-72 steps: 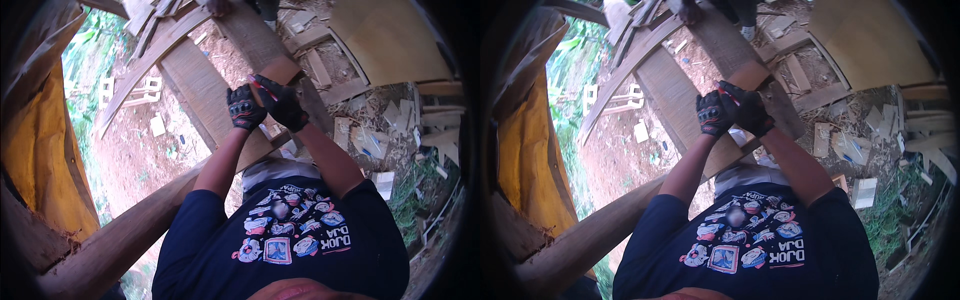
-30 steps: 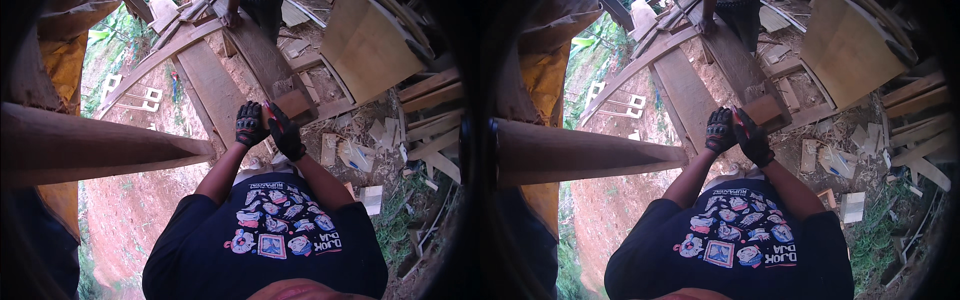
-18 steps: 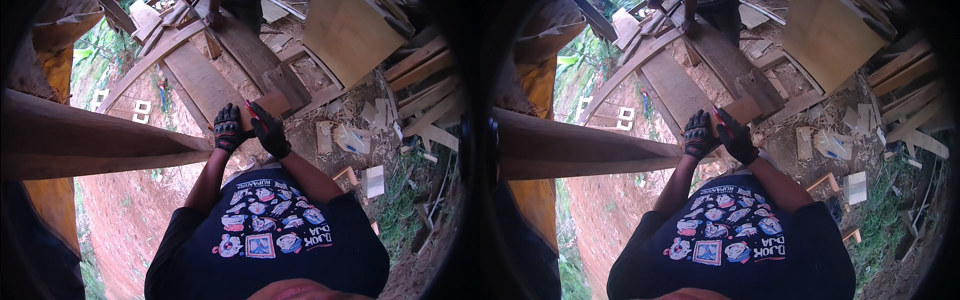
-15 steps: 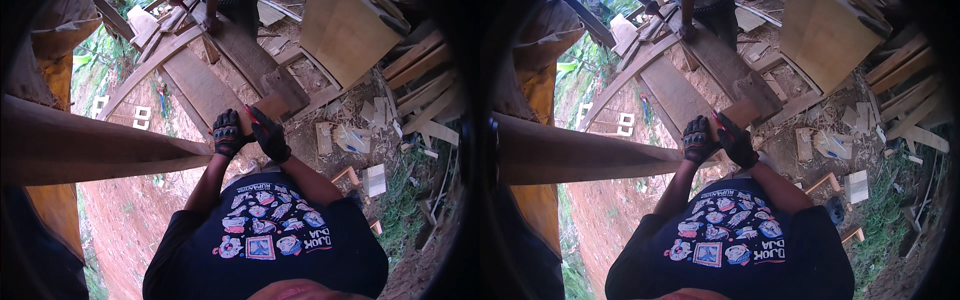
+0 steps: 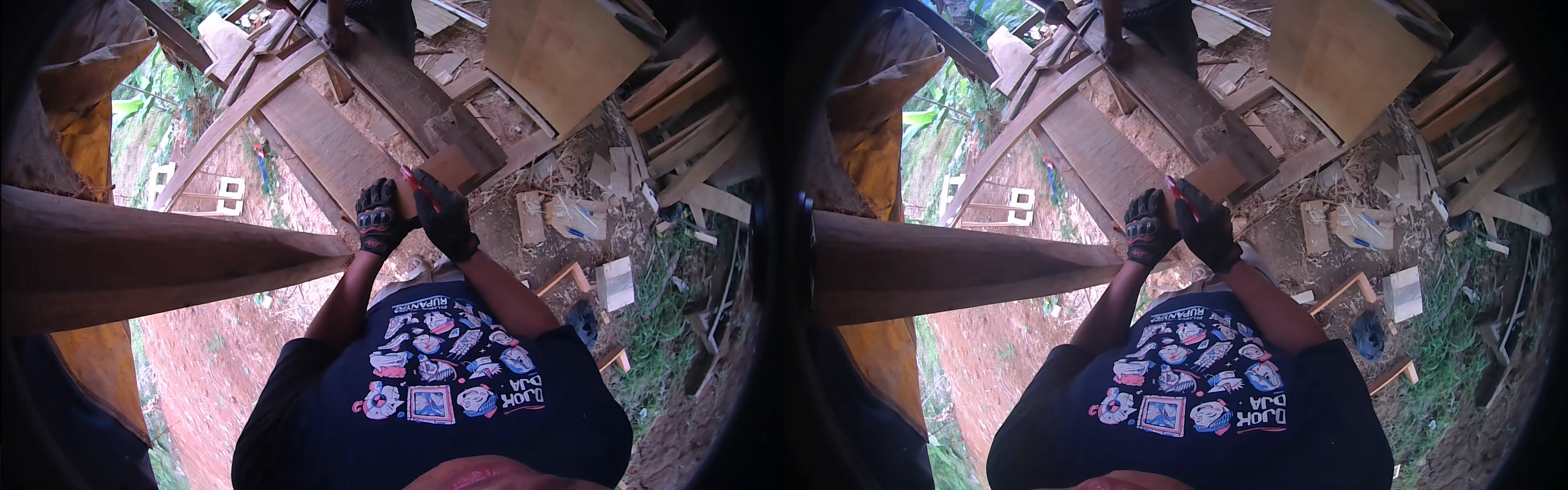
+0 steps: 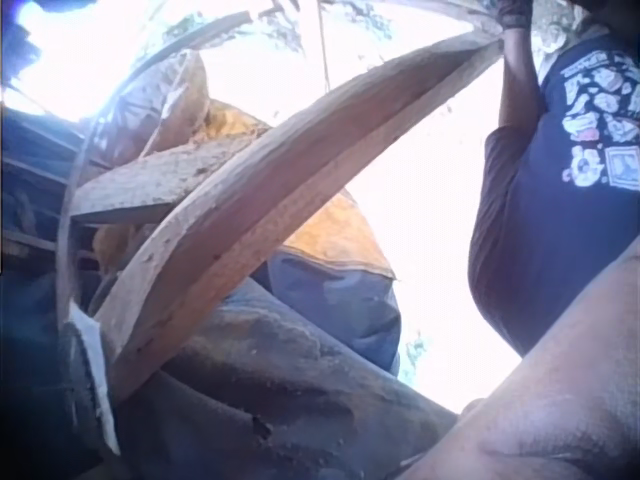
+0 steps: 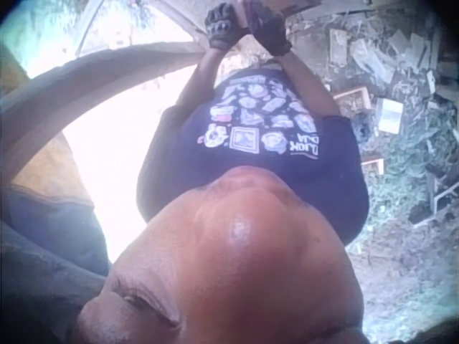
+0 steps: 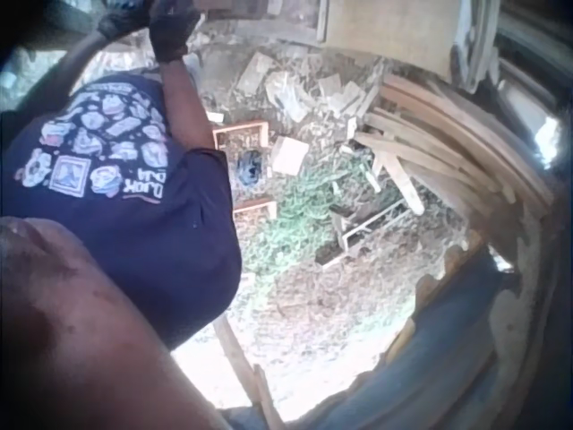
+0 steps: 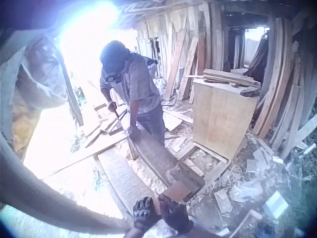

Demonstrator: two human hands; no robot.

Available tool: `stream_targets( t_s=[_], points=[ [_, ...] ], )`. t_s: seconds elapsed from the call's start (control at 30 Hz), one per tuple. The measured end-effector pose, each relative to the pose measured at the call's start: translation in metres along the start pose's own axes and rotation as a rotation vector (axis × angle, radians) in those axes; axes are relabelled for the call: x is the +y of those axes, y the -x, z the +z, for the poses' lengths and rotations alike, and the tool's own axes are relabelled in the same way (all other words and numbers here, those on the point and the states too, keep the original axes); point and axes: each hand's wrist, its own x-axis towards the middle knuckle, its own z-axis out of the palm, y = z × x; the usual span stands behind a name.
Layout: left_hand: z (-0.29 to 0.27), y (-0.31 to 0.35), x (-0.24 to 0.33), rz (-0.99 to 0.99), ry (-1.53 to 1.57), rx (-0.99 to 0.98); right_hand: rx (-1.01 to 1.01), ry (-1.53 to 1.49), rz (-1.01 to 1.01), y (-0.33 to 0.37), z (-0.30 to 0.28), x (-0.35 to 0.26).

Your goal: The person uses a hand saw to cut a piece of wood clamped to a workbench. They hold the wood steady with their left hand while sawing with their right hand, creating a cut through the material.

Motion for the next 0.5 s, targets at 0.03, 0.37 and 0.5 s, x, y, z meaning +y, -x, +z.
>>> stream_targets(
  t_s=[0.03,0.37,0.5],
  points=[
    [0.000,0.003,-0.002,0.002,-0.006,-0.004,-0.023,0.009,-0.001,-0.010,0.002,-0.002],
    [-0.006,-0.003,0.005,0.008,0.026,0.010,-0.143,0.150,0.038,-0.041,-0.001,-0.022],
    [0.011,-0.009,0.000,0.011,-0.003,0.057,-0.087,0.014,0.090,-0.026,-0.003,-0.045]
  ],
)
